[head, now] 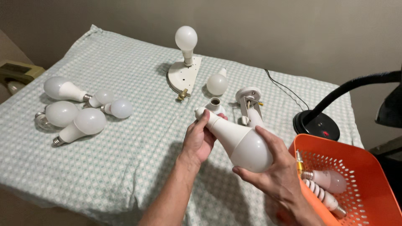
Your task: The person repeatedly unscrews and screws light bulbs into various lamp fixtures and sockets on a table. They handle multiple bulb types, including standard and compact fluorescent bulbs, and place some into an orange basket.
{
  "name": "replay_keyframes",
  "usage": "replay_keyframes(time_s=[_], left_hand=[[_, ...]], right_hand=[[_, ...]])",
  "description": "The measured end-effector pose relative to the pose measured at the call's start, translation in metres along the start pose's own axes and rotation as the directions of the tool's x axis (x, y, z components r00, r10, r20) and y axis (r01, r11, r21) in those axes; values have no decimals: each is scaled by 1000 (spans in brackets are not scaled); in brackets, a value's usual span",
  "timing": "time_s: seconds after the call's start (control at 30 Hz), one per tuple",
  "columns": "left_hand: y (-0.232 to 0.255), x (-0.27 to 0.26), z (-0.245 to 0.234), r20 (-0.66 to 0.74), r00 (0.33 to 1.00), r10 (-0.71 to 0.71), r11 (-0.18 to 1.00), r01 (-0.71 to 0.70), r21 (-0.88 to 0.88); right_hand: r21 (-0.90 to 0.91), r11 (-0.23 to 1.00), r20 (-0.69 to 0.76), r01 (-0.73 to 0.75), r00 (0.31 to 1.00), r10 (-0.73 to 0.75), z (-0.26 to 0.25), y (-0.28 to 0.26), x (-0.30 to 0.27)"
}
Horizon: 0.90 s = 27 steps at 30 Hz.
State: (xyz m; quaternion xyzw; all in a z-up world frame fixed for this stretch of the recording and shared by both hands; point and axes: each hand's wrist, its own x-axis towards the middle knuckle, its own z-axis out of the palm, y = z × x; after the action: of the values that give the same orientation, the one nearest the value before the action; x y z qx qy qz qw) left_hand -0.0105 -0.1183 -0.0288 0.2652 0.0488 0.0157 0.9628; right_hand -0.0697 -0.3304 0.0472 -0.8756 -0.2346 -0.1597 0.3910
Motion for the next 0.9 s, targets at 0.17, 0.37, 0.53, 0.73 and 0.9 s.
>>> replay_keyframes(time_s=[0.17, 0.37, 0.53, 0.73, 0.9], left_hand=[[27, -6, -15, -6, 1000, 4, 998, -3, 68], [70, 2, -37, -111, 993, 43, 996, -34, 77], [106, 41, -84, -144, 981, 133, 939, -79, 333], [98, 68, -172, -131, 832, 540, 603, -274, 749], [93, 48, -180, -40, 856, 515, 239, -99, 966]], right_hand=[[121, 795, 169, -595, 801, 574, 24, -20, 7], [486, 762, 302, -428, 900, 313, 67, -33, 19], [344, 829, 279, -440, 891, 357, 117, -49, 49], [237, 930, 134, -280, 958, 254, 198, -47, 114], [164, 965, 87, -203, 978, 190, 261, -41, 164]])
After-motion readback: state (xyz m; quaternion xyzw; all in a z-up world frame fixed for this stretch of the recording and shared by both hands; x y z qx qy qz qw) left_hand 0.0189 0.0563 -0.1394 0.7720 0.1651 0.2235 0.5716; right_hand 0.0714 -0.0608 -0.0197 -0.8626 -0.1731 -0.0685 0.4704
